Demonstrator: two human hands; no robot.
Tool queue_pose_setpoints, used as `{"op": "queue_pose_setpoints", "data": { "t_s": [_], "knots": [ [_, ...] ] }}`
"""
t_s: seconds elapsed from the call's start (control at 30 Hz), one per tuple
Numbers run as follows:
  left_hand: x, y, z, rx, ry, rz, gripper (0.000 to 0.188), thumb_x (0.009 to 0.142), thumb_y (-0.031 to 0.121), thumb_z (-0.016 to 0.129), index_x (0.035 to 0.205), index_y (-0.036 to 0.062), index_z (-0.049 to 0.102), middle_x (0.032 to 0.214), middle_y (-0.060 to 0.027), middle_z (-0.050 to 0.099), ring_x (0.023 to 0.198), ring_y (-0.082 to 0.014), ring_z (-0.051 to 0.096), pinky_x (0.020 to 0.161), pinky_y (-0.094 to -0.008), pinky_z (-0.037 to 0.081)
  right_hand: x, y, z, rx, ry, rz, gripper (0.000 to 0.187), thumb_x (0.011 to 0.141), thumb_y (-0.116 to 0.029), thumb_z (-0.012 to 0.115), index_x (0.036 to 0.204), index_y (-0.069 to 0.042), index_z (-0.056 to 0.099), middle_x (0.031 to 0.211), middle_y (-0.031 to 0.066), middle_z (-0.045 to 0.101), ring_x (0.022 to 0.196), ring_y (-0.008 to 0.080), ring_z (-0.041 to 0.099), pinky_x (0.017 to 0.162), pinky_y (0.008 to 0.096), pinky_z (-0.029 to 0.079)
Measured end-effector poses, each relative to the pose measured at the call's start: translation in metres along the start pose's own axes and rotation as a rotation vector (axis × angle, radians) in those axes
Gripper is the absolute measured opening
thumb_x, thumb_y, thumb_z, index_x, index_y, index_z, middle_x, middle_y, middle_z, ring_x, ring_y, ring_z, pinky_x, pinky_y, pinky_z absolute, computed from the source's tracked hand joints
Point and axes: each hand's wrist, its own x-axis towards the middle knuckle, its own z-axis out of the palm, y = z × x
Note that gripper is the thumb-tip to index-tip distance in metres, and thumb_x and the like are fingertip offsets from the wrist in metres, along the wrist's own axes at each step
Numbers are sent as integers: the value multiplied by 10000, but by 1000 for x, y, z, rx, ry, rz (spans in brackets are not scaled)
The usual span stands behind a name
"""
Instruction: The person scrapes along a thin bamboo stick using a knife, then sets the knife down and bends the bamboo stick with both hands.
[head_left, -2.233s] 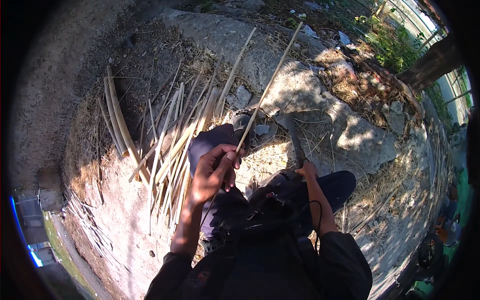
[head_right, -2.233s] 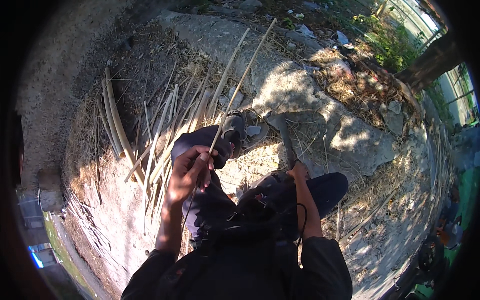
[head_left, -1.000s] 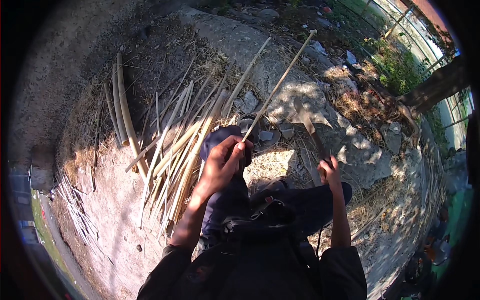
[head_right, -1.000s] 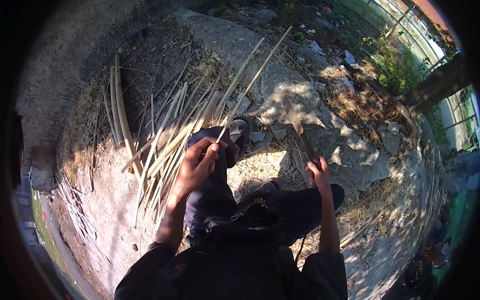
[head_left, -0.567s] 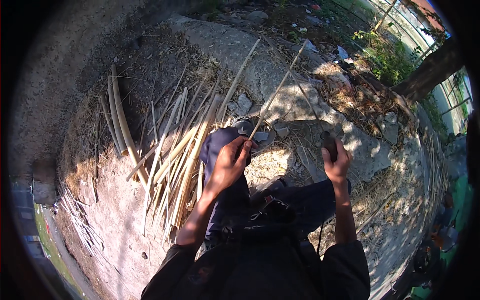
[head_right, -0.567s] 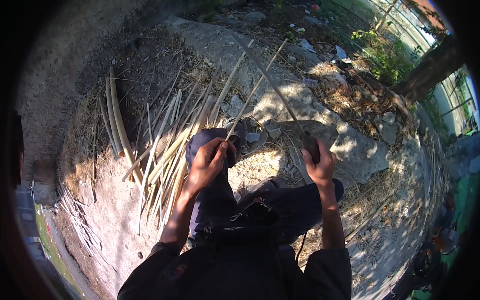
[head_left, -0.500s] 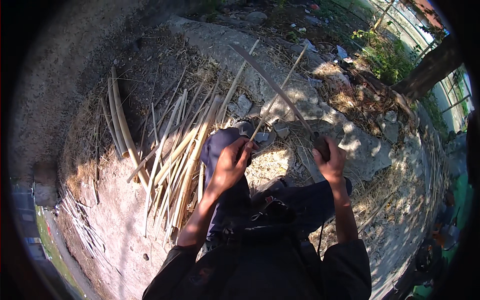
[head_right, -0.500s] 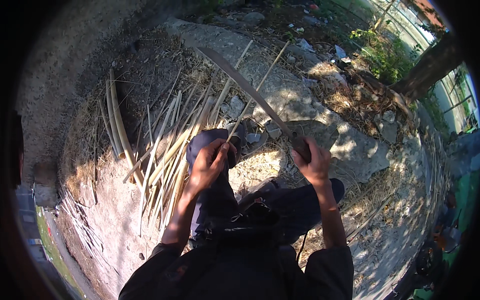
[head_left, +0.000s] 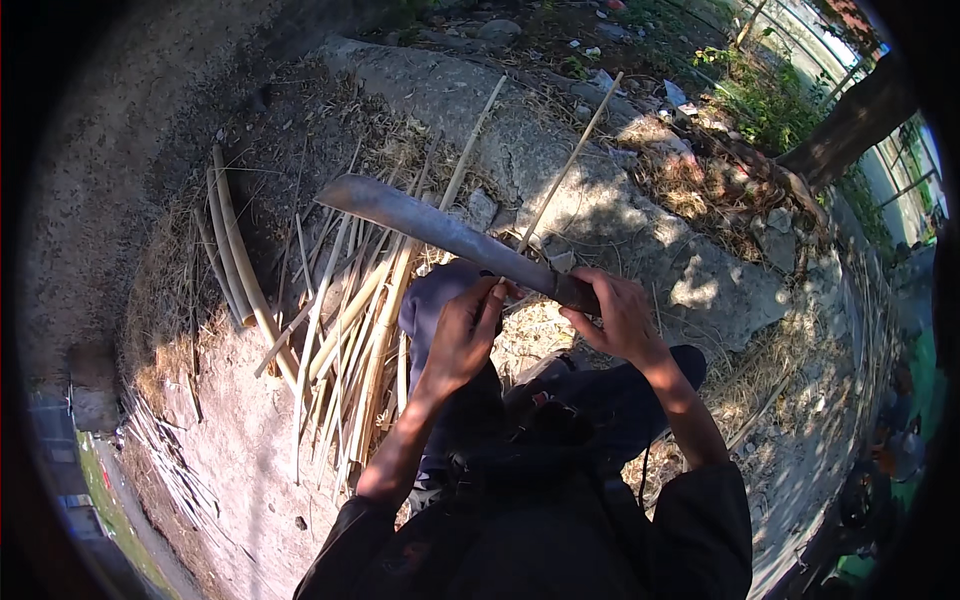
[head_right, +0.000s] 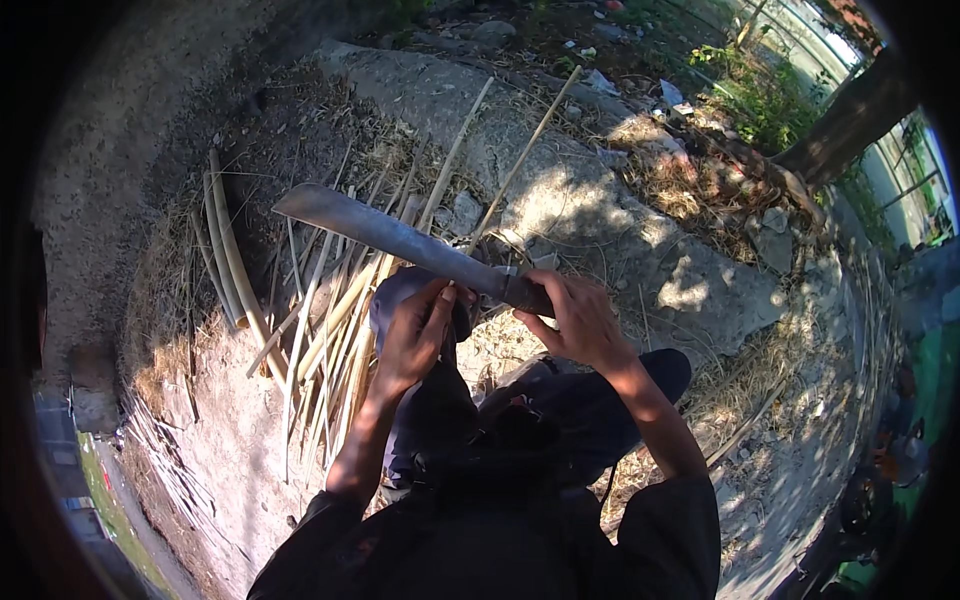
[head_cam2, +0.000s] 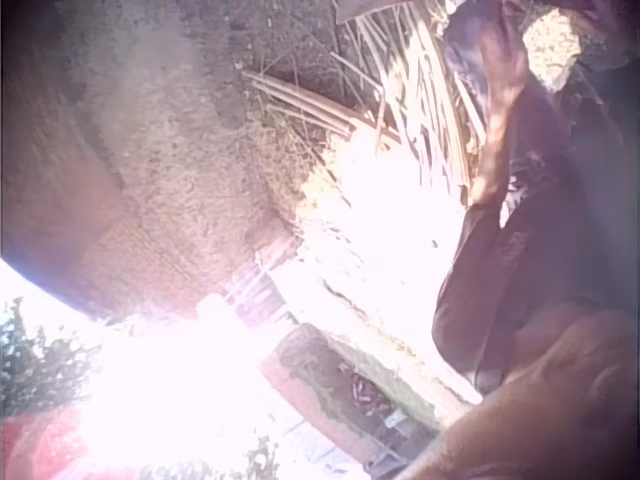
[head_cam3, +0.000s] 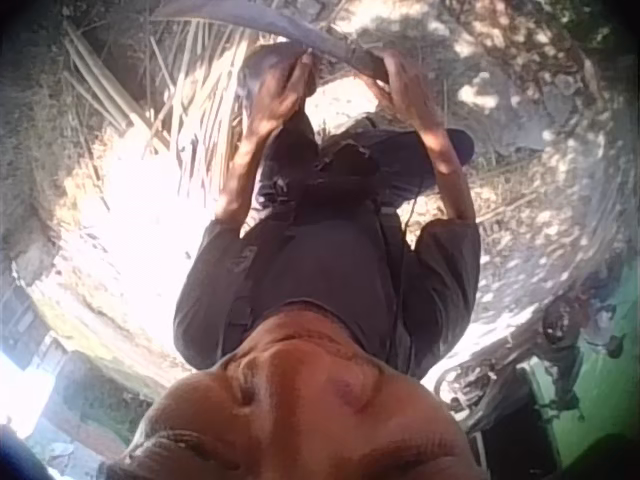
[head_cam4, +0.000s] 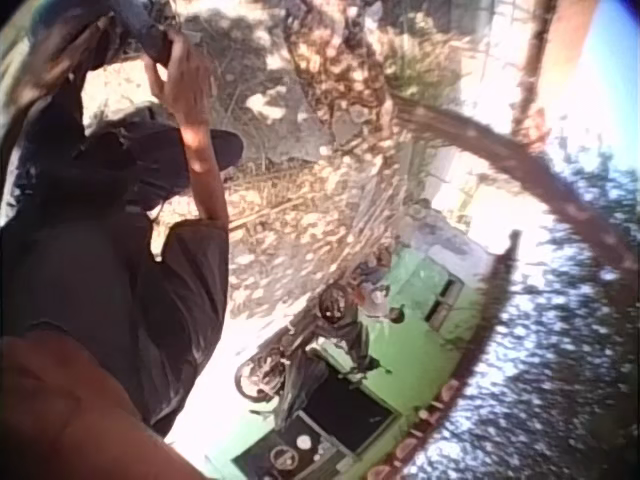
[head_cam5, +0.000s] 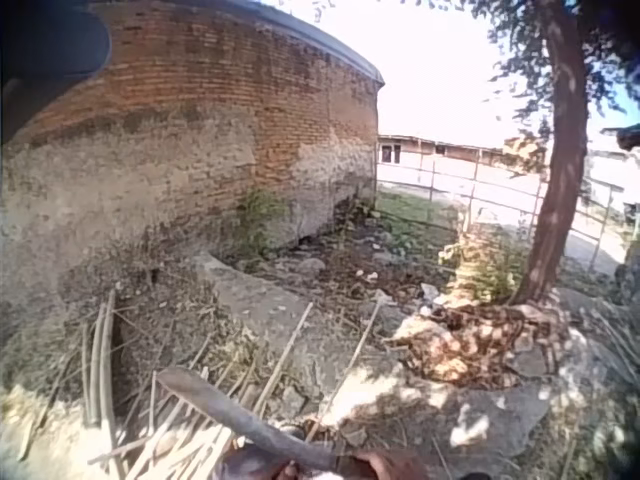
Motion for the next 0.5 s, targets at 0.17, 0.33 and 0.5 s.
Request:
{"op": "queue_pose_setpoints", "data": {
  "t_s": [0.17, 0.33, 0.5],
  "knots": [
    [5, -1, 6, 144, 32, 5, 259, 1136, 189, 520, 1053, 5, 682, 708, -42, 544, 649, -97, 478, 605, -308, 408, 8, -10, -8, 96, -205, 182, 524, 955, -338, 750, 1303, -22, 518, 875, 192, 735, 766, 429, 736, 692, 503, 571],
    [2, -7, 23, 235, 101, 97, 167, 1093, 137, 548, 1083, 25, 671, 798, -221, 691, 683, -406, 693, 623, -481, 490, 17, -17, -3, 14, -256, 259, 509, 906, -353, 778, 1242, -38, 562, 725, 190, 708, 684, 436, 721, 654, 521, 570],
    [2, -14, 29, 365, 105, 76, 138, 1068, 102, 549, 1095, 31, 664, 881, -233, 735, 784, -455, 721, 683, -548, 537, 15, -15, 16, -33, -176, 304, 375, 823, -267, 806, 1103, -57, 670, 715, 183, 715, 703, 429, 727, 654, 524, 587]
  ]
}}
